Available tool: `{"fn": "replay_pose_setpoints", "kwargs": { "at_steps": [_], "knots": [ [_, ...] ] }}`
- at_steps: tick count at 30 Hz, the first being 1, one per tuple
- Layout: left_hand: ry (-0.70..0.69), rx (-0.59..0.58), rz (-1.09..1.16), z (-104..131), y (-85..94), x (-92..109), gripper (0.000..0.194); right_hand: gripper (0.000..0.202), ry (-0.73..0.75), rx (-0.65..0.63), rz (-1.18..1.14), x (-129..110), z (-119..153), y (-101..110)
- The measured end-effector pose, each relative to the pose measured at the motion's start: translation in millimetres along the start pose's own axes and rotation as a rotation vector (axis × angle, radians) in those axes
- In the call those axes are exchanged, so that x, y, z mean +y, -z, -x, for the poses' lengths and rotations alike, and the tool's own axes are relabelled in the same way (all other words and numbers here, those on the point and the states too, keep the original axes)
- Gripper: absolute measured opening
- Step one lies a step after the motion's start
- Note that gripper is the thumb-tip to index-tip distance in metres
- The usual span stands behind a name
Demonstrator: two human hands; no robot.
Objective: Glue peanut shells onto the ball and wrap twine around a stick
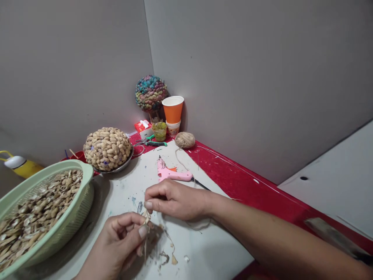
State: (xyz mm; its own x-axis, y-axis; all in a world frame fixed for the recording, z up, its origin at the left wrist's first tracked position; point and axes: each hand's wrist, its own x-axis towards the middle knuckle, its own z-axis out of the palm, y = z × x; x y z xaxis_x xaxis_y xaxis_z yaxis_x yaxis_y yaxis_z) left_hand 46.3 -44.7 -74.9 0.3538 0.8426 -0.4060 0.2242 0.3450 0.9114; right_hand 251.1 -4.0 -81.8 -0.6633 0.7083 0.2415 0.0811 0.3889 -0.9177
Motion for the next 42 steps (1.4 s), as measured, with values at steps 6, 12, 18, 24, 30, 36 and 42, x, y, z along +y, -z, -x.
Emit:
{"fn": "replay_pose_setpoints", "kwargs": {
  "at_steps": [6,12,18,24,30,36,42],
  "knots": [
    [0.046,-0.153,0.100,-10,4.7,-8,0.037,0.022,0.024,0.052,0.058,-4,2,1],
    [0.055,-0.172,0.276,-13,8.6,-6,0.031,0.021,-0.019,0.099,0.102,-9,5,6],
    [0.024,-0.177,0.387,-13,12.4,-2,0.022,0.024,-0.039,0.104,0.130,-9,7,7],
    [0.003,-0.148,0.399,-14,14.8,-5,0.020,0.024,-0.068,0.100,0.147,-6,5,8],
    [-0.013,-0.100,0.361,-13,15.0,-2,0.023,0.025,-0.087,0.084,0.167,-4,7,8],
    [-0.018,-0.040,0.279,-13,15.0,0,0.028,0.026,-0.057,0.080,0.246,-7,8,7],
    [-0.073,0.058,-0.048,-16,14.6,1,0.040,0.023,0.080,0.017,0.420,-14,12,0]
  ]
}}
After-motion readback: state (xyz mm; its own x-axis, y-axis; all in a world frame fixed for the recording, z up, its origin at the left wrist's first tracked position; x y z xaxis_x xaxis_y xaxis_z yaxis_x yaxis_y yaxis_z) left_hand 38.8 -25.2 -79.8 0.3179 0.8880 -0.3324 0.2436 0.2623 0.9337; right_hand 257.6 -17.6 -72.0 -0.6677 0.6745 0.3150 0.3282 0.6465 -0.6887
